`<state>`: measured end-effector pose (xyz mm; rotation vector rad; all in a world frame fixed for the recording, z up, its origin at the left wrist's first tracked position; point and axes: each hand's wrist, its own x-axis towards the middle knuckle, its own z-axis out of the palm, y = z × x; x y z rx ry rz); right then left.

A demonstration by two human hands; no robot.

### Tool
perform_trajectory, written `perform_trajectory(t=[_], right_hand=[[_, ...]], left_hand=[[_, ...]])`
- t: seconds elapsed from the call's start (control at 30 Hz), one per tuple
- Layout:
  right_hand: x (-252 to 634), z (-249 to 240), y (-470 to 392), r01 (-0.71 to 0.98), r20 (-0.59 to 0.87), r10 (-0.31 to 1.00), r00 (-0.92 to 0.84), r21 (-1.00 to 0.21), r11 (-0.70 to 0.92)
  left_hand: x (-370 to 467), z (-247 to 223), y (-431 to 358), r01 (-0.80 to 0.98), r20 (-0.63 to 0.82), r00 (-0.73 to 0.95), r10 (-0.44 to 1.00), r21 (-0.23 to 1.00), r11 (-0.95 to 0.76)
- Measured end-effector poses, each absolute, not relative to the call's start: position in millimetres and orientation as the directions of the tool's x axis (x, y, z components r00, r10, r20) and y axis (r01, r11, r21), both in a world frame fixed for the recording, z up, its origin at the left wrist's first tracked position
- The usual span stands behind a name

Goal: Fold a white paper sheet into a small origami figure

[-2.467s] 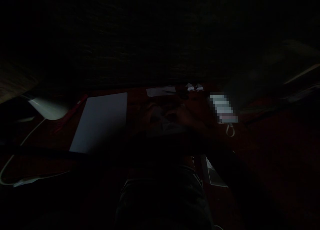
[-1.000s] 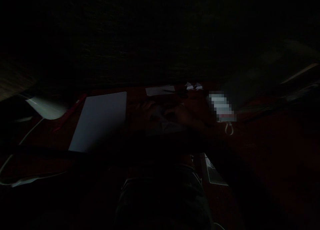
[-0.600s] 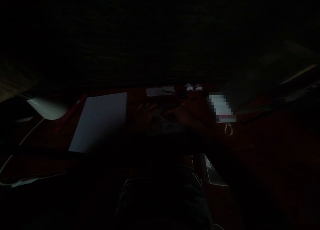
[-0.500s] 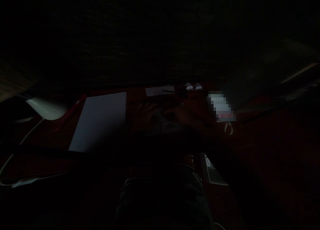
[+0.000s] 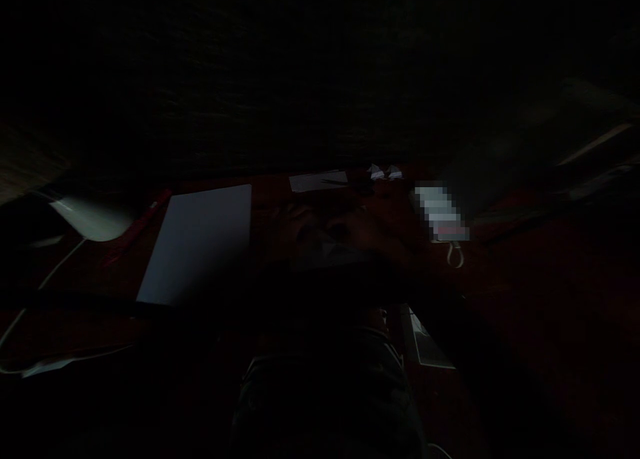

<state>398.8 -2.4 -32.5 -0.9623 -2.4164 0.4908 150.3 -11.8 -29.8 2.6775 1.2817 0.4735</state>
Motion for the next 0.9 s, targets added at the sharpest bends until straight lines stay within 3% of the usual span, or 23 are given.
perform_trajectory(t=[0.3, 0.53, 0.77, 0.9], right_hand=[[397.5, -27.2, -4.6, 0.517, 0.333, 0.685, -0.648, -0.467, 0.717], [394.9, -32.4, -7.6, 0.585, 0.345, 0.714, -0.609, -0.412, 0.698], [399.6, -30.8, -11.8, 0.69, 0.242, 0.774, -0.585, -0.353, 0.632], [400.8, -23.7, -13.9, 0.664, 0.231, 0.748, -0.622, -0.35, 0.66]], left_hand=[[162.8, -27.1, -11.9, 0.79, 0.247, 0.492, 0.835, 0.277, -0.547], [160.8, -24.9, -11.6, 0.777, 0.236, 0.538, 0.809, 0.234, -0.585], [159.9, -25.0, -11.5, 0.784, 0.244, 0.52, 0.818, 0.242, -0.571], [160.0, -25.0, -11.1, 0.778, 0.262, 0.52, 0.813, 0.247, -0.577]])
